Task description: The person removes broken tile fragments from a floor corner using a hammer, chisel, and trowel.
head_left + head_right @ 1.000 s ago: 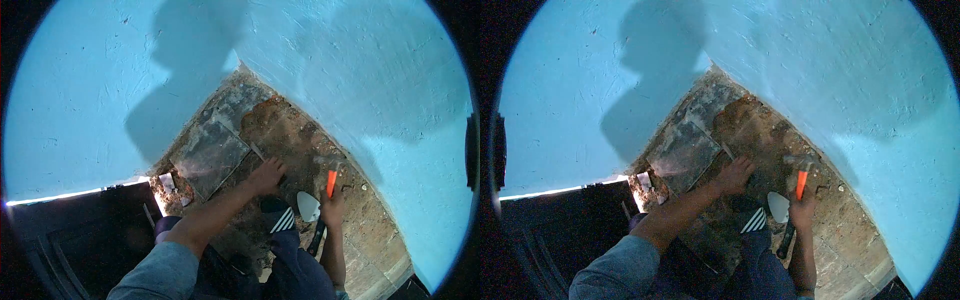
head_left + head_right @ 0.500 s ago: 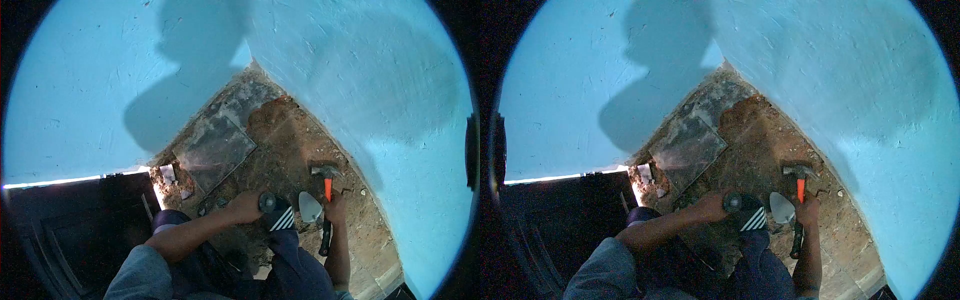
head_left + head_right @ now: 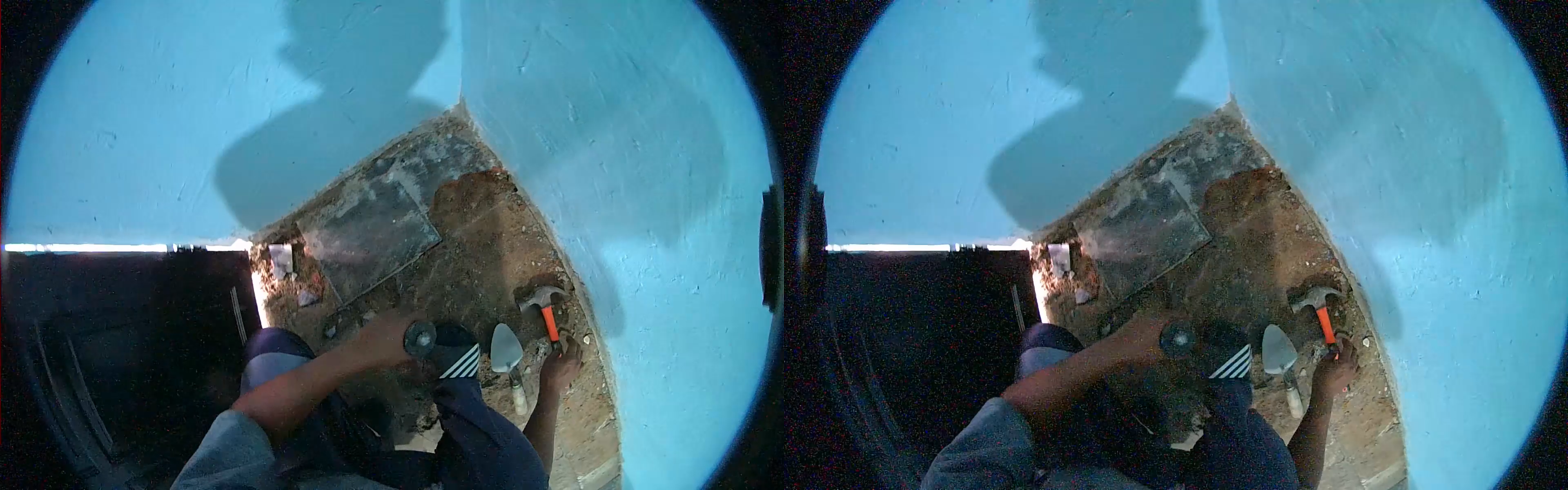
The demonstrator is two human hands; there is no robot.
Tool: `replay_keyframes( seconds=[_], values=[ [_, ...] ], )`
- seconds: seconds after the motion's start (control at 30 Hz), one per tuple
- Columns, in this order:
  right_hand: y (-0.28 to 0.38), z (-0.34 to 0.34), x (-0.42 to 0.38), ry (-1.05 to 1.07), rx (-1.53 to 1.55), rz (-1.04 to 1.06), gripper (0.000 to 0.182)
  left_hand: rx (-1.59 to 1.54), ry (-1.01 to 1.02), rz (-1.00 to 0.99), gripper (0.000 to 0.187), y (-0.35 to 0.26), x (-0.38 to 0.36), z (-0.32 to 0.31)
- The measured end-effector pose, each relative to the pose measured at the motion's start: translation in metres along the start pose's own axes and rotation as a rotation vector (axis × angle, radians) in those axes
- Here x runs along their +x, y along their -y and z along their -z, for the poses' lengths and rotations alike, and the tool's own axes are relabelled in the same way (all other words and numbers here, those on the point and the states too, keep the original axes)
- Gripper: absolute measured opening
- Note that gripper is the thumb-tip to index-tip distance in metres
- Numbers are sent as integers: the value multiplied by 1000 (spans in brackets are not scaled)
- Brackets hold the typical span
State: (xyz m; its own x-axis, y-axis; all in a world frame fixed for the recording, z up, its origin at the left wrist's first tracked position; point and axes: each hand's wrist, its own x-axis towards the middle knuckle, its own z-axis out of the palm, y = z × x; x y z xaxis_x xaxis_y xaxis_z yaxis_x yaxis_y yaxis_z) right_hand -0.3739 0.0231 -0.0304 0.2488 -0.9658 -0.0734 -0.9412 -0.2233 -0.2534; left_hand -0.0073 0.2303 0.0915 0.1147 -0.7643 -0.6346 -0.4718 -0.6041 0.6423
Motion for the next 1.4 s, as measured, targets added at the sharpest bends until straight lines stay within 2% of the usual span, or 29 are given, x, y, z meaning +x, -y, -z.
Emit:
replay_keyframes(
  seconds=[0.07,0.17,0.27,0.3,0.37,0.4,0.43,0.47,0.57,0.77,0.87,0.97,1.07,1.17,1.23,1.27,1.33,1.37,1.4],
  values=[
    [16,17,6,14,-17,54,38,-31,69,76,72,-15,-1,16],
    [20,21,7,-1,-101,280,35,55,-76,9,74,-11,-7,1],
    [33,11,-7,19,-131,377,33,32,153,49,88,-21,-9,16],
    [23,3,-21,121,-37,370,38,26,139,53,88,-23,-16,18],
    [20,-2,-54,228,-106,339,44,16,90,45,89,-27,-24,22],
    [21,3,-68,353,-49,293,55,19,48,1,84,-23,-26,20],
    [20,-5,-89,212,-138,262,53,22,6,-42,79,-14,-27,15],
    [23,-10,-107,173,-164,217,53,26,-35,-87,74,-8,-29,12],
    [28,-19,-133,298,-167,97,52,63,-99,-88,59,0,-38,12],
    [-1,7,-131,467,-178,-20,51,87,-59,-128,26,-6,-56,35],
    [-15,35,-129,516,-188,-98,50,162,-45,-147,34,-17,-59,49],
    [-30,72,-128,543,-204,-181,49,125,-168,-216,31,-13,-38,32],
    [-42,111,-127,556,-216,-254,49,213,-147,-243,15,-33,-35,34],
    [-52,142,-120,550,-234,-307,48,257,-69,-224,17,-53,-29,26],
    [-56,152,-109,551,-244,-333,48,264,-73,-296,18,-61,-30,12],
    [-57,154,-101,538,-260,-315,48,270,-93,-323,20,-67,-28,14],
    [-58,144,-79,497,-280,-234,47,339,-1,-334,20,-70,-25,11],
    [-66,131,-68,399,-286,-99,42,371,64,-335,20,-69,-24,5],
    [-68,119,-62,430,-258,-97,42,358,75,-341,21,-66,-25,1]
  ],
)
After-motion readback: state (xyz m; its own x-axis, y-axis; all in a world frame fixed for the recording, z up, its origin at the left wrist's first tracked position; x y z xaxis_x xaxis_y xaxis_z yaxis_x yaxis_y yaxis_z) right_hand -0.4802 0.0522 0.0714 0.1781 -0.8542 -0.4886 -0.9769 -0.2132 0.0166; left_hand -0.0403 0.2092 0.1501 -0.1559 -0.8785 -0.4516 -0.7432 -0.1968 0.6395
